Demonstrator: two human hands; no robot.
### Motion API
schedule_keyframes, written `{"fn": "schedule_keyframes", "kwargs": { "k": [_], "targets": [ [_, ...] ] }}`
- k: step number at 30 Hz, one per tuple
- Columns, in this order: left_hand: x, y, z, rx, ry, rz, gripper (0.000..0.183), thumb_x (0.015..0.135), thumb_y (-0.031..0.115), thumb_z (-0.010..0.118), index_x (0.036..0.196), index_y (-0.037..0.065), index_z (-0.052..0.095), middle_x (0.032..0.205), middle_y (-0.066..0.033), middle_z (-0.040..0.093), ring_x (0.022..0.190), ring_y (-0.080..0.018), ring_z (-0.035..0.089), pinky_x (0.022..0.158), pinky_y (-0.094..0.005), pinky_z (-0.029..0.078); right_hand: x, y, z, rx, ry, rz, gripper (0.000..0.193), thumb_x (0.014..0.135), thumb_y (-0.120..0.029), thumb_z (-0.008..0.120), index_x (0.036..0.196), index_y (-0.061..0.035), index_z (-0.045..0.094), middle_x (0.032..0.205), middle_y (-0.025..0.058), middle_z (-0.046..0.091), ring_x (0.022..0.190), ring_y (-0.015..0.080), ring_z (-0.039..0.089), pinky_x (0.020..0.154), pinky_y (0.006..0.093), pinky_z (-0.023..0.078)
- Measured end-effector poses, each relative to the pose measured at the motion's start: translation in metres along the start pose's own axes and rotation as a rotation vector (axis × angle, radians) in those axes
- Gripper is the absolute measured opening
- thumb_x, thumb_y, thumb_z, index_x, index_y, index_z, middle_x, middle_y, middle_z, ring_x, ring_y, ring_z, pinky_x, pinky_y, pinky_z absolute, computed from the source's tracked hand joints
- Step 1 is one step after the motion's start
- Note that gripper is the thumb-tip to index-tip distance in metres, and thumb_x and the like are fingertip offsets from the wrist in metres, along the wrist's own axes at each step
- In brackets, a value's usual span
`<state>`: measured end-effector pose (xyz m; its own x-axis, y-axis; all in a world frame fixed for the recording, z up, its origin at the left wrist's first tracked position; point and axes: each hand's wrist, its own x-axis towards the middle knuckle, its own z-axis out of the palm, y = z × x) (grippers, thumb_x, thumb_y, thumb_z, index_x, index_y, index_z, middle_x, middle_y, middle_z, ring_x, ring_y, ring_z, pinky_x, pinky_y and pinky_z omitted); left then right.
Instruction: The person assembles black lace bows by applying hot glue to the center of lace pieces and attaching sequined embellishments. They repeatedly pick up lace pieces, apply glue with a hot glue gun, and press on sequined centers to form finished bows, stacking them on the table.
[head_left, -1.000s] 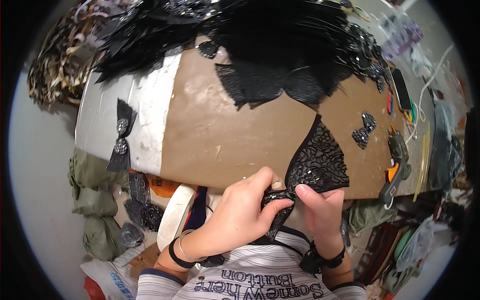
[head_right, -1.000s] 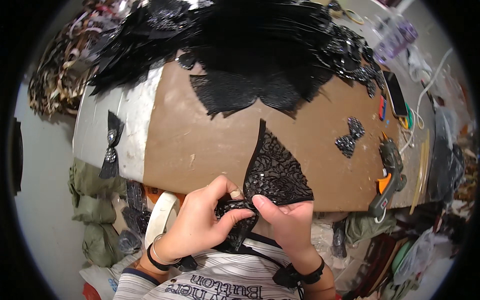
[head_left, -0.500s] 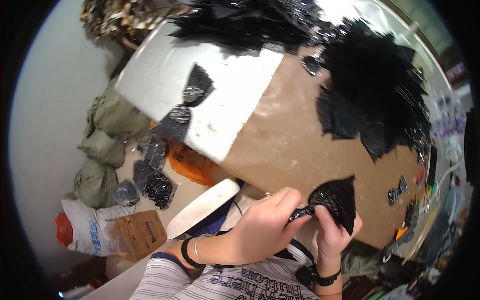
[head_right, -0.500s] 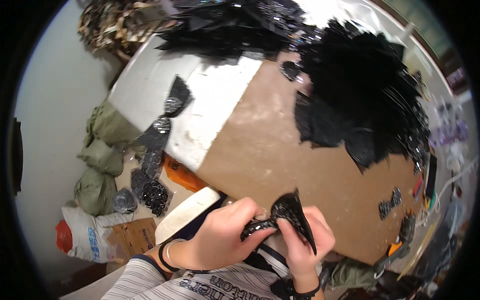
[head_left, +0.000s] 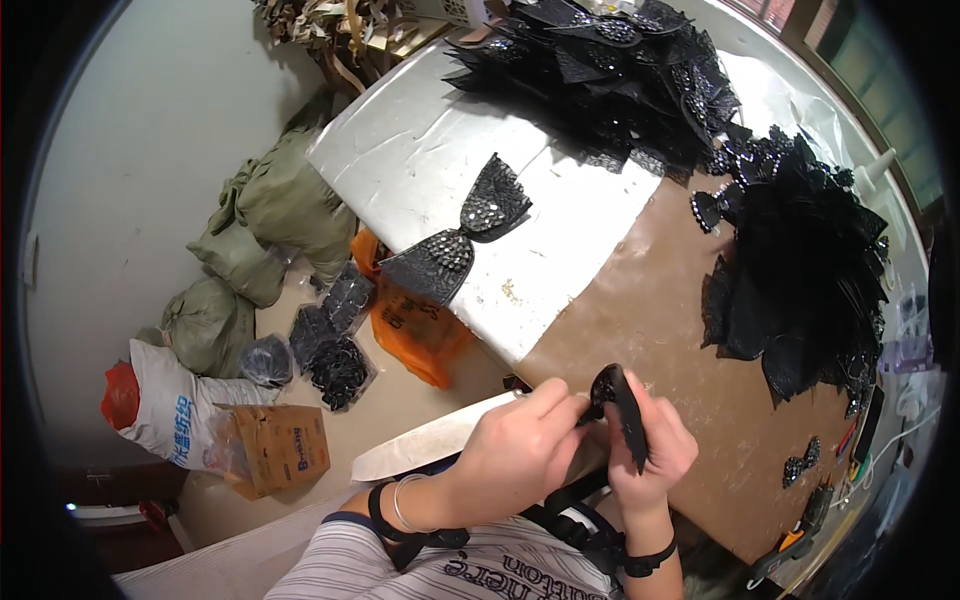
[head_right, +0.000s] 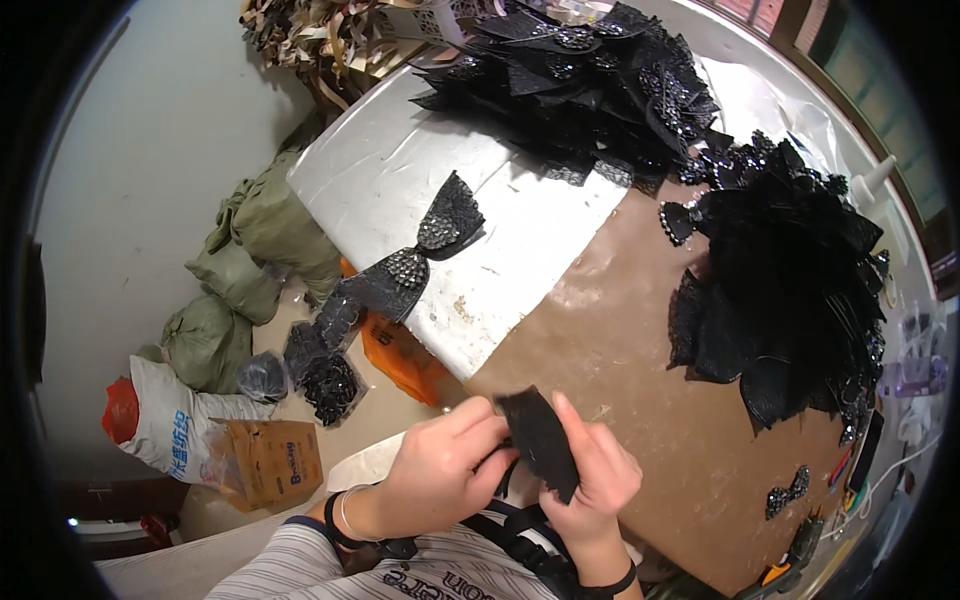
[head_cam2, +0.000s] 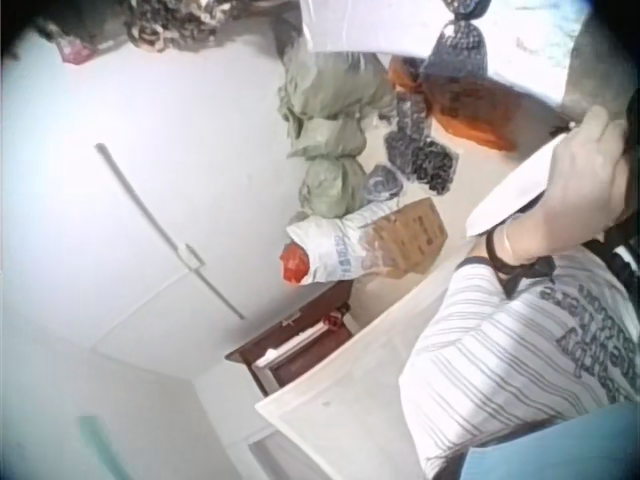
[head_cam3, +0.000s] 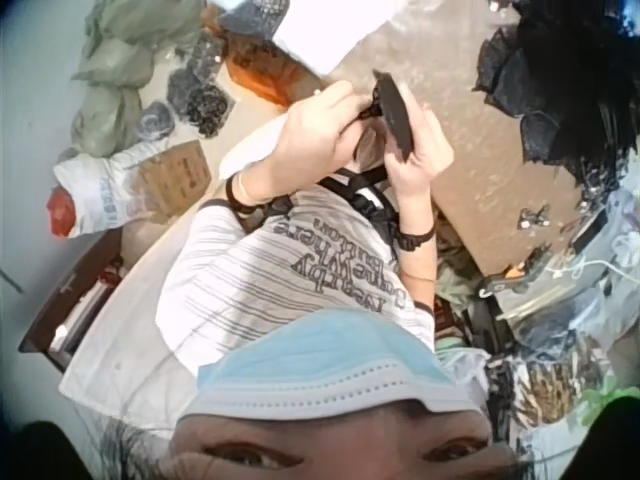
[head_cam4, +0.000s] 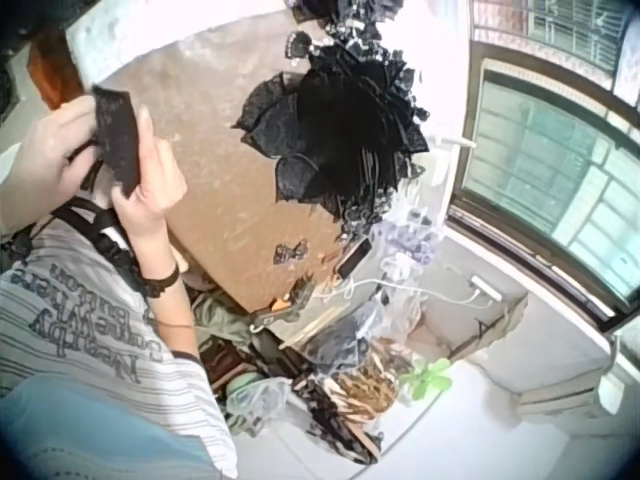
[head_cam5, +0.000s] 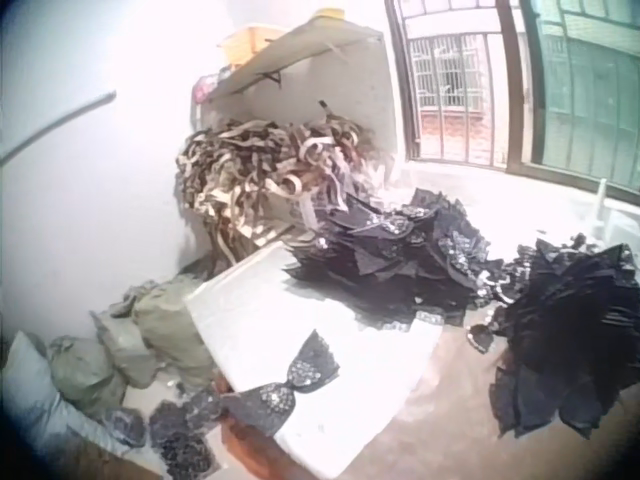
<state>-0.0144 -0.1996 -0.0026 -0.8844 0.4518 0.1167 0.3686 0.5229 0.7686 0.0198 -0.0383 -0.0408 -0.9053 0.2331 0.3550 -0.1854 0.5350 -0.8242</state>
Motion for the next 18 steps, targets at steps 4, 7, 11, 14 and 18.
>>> {"fn": "schedule_keyframes", "kwargs": {
  "k": [4, 7, 11, 14, 18],
  "targets": [
    [0.01, -0.014, -0.023, 0.065, 0.053, -0.088, 0.02, 0.082, 0.009, 0.075, 0.098, -0.001, 0.07, 0.091, -0.012, 0.059, 0.071, -0.0295, 0.062, 0.064, -0.0344, 0.051, 0.008, 0.019, 0.01, 0.114, -0.048, 0.243, 0.017, 0.08, -0.003, 0.077, 0.096, 0.0025, 0.072, 0.069, 0.0077, 0.065, 0.058, 0.0131, 0.061, 0.056, 0.0273, 0.048],
    [0.03, -0.036, -0.049, 0.078, 0.089, -0.12, 0.024, 0.08, 0.017, 0.079, 0.098, 0.003, 0.073, 0.097, -0.0148, 0.058, 0.086, -0.0298, 0.063, 0.077, -0.0359, 0.051, 0.017, 0.015, -0.004, 0.375, -0.031, 0.577, 0.035, 0.087, 0.005, 0.069, 0.121, 0.0044, 0.062, 0.077, 0.0033, 0.067, 0.067, 0.0072, 0.061, 0.063, 0.0207, 0.051],
    [0.064, -0.085, -0.073, 0.19, 0.04, -0.192, 0.033, 0.075, 0.021, 0.082, 0.102, 0.005, 0.074, 0.086, -0.0128, 0.061, 0.081, -0.0301, 0.064, 0.078, -0.0358, 0.051, -0.002, 0.028, -0.039, 0.378, 0.019, 0.613, 0.032, 0.09, 0.007, 0.063, 0.122, 0.0051, 0.058, 0.077, 0.0054, 0.065, 0.069, 0.0099, 0.064, 0.066, 0.0226, 0.054],
    [0.086, -0.114, -0.069, 0.187, 0.131, -0.155, 0.044, 0.07, 0.02, 0.085, 0.105, -0.001, 0.07, 0.095, -0.0171, 0.069, 0.088, -0.03, 0.068, 0.08, -0.0351, 0.052, -0.021, 0.028, -0.06, 0.393, 0.14, 0.684, 0.017, 0.093, 0.005, 0.061, 0.11, 0.005, 0.06, 0.075, 0.0066, 0.064, 0.065, 0.012, 0.065, 0.063, 0.0237, 0.055],
    [0.089, -0.117, -0.058, 0.426, 0.286, -0.031, 0.044, 0.064, 0.015, 0.087, 0.098, 0.001, 0.065, 0.099, -0.0162, 0.064, 0.088, -0.0326, 0.065, 0.077, -0.0407, 0.052, -0.054, 0.033, -0.103, 0.334, 0.29, 0.704, 0.005, 0.097, -0.004, 0.059, 0.094, -0.0003, 0.057, 0.071, 0.0033, 0.061, 0.059, 0.0085, 0.06, 0.053, 0.0205, 0.049]
  ]
}}
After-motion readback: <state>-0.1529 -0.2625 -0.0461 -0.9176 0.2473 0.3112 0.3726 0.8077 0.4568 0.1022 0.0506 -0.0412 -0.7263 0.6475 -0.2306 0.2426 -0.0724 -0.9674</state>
